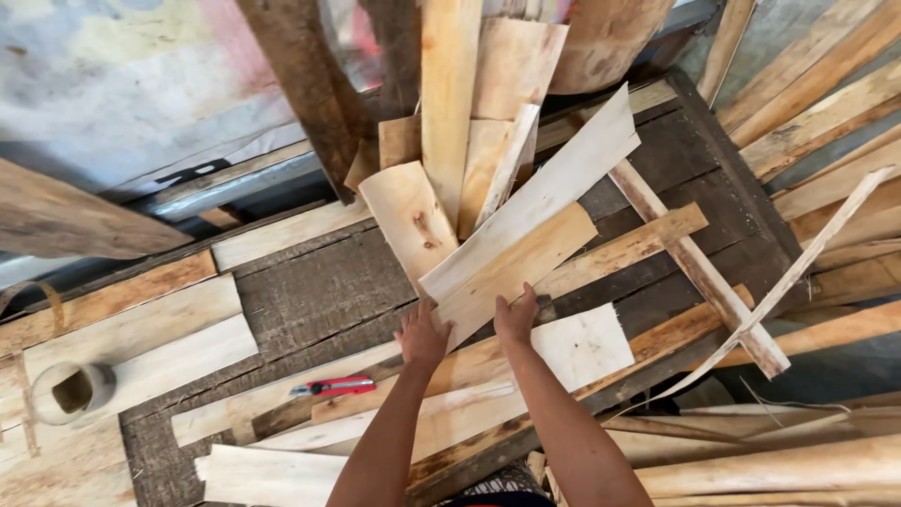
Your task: Assembling and taping together thin sheets of wood veneer on a workbench.
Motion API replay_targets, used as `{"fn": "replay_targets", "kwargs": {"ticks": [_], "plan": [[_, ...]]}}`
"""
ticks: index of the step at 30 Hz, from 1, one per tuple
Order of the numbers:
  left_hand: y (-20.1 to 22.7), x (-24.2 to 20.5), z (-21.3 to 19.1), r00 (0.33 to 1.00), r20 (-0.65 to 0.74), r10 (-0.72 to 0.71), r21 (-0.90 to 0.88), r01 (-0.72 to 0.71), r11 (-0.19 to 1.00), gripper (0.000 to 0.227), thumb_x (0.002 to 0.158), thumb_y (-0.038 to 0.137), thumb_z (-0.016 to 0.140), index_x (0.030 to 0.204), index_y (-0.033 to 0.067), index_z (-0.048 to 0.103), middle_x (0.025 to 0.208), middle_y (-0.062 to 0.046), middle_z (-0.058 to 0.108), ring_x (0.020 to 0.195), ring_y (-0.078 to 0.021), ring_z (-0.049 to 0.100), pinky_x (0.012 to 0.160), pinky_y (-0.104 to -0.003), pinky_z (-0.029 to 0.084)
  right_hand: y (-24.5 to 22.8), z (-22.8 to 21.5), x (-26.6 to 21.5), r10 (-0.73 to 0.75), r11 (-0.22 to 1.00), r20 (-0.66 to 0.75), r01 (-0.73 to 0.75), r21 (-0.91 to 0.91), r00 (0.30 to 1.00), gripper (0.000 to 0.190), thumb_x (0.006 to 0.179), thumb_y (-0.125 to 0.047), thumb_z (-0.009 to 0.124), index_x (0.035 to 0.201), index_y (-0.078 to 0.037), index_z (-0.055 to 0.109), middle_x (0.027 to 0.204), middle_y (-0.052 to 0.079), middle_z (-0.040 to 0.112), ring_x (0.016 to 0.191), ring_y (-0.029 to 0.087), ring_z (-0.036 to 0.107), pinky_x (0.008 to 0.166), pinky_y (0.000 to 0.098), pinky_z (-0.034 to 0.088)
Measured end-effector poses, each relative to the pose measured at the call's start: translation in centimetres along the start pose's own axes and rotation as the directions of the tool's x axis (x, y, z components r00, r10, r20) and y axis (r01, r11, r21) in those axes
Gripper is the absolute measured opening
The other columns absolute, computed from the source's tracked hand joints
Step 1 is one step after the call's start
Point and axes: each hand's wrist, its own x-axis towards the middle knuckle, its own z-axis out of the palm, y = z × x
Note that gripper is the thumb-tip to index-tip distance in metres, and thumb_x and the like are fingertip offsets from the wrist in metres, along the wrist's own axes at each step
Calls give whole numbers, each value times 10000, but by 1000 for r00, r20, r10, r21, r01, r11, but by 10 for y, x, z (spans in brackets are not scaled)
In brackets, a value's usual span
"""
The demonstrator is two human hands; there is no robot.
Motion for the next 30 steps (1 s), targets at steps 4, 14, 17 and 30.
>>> {"fn": "replay_targets", "kwargs": {"ticks": [4, 14, 17, 30], "plan": [[25, 5, -11, 990, 78, -115, 127, 104, 986, 625, 828, 453, 809, 1362, 250, 555, 1384, -77, 592, 1368, -302, 463, 1086, -560, 361, 16, -5, 32, -25, 999, -17, 25, -33, 1000, 813, 972, -232, 661, 1617, -135, 176, 1563, 193, 224, 1280, 319, 490, 1058, 434, 470], [14, 22, -5, 994, 73, 82, -187, -67, 980, 367, 861, 388, 766, 1184, 212, 751, 1113, -56, 761, 1030, -239, 708, 922, -467, 479, 12, -16, 43, 84, 985, -41, -77, 153, 996, 798, 991, -277, 603, 1638, -155, 152, 1253, 148, 523, 1143, 300, 535, 989, 445, 450], [21, 20, -15, 992, 57, 114, -224, -99, 970, 347, 868, 352, 776, 1176, 195, 757, 1064, -76, 766, 971, -254, 725, 879, -432, 527, 6, -13, 43, 79, 981, -50, -69, 182, 996, 788, 1005, -304, 582, 1641, -177, 135, 1233, 111, 549, 1165, 268, 544, 1021, 439, 434], [56, 50, -31, 985, -100, 140, -48, -145, 988, 819, 849, 242, 808, 1550, 147, 394, 1121, -126, 698, 1086, -324, 652, 949, -470, 517, 1, 32, 88, 47, 899, 176, -118, 422, 983, 738, 1012, -356, 579, 1629, -180, 213, 1476, 138, 490, 1263, 274, 545, 1031, 412, 506]]}}
